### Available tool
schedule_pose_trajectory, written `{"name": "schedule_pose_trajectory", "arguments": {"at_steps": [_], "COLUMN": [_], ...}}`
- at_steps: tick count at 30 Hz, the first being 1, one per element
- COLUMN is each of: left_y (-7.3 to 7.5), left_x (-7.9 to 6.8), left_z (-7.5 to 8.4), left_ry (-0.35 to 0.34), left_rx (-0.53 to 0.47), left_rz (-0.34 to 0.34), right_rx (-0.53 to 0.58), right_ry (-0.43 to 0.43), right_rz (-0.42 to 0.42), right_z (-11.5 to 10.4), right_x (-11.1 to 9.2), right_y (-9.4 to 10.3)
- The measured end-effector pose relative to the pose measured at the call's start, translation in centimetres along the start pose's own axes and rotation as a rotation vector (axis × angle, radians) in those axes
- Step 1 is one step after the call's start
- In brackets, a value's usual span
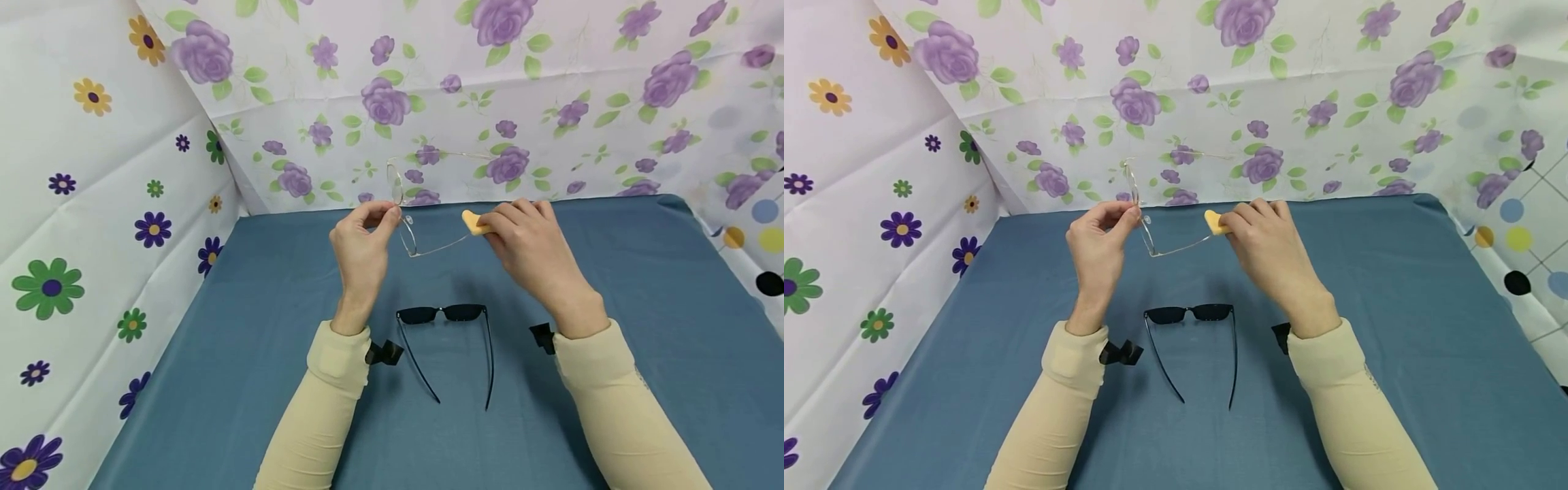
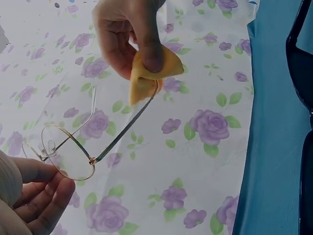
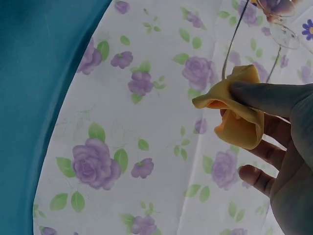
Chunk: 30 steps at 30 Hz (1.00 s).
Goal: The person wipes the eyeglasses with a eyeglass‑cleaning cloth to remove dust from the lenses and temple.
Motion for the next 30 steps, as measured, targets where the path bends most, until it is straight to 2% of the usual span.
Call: {"name": "schedule_pose_trajectory", "arguments": {"at_steps": [3,7,10,14,16,18,21,25,30], "left_y": [0.1,0.3,0.5,0.6,0.6,0.6,0.5,-0.3,-1.4], "left_x": [0.2,0.5,0.6,0.5,0.5,0.4,0.2,-0.5,-1.0], "left_z": [0.0,-0.1,-0.2,-0.3,-0.3,-0.2,0.0,0.5,0.8], "left_ry": [-0.003,-0.003,-0.005,-0.004,0.002,-0.001,-0.024,-0.060,-0.055], "left_rx": [-0.009,-0.022,-0.048,-0.130,-0.176,-0.211,-0.243,-0.303,-0.371], "left_rz": [0.012,0.032,0.046,0.081,0.112,0.144,0.181,0.208,0.232], "right_rx": [0.056,0.232,0.436,0.784,0.960,1.082,1.207,1.351,1.515], "right_ry": [-0.052,-0.196,-0.342,-0.477,-0.504,-0.524,-0.561,-0.603,-0.543], "right_rz": [0.003,0.004,-0.010,-0.092,-0.159,-0.224,-0.328,-0.447,-0.529], "right_z": [0.4,1.8,3.4,5.1,5.4,5.2,4.2,1.7,-0.5], "right_x": [0.1,0.1,-0.1,-0.4,-0.5,-0.4,-0.3,-0.3,-0.6], "right_y": [0.8,1.9,2.3,1.7,0.9,-0.2,-1.9,-4.0,-5.1]}}
Point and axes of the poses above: each hand's wrist, its own x-axis towards the middle knuckle, its own y-axis out of the back of the hand, z = x × y, the point moved 3 cm from there along x, towards the middle knuckle, and after that the axes turned 10 degrees about -y, right-handed, at the moved point
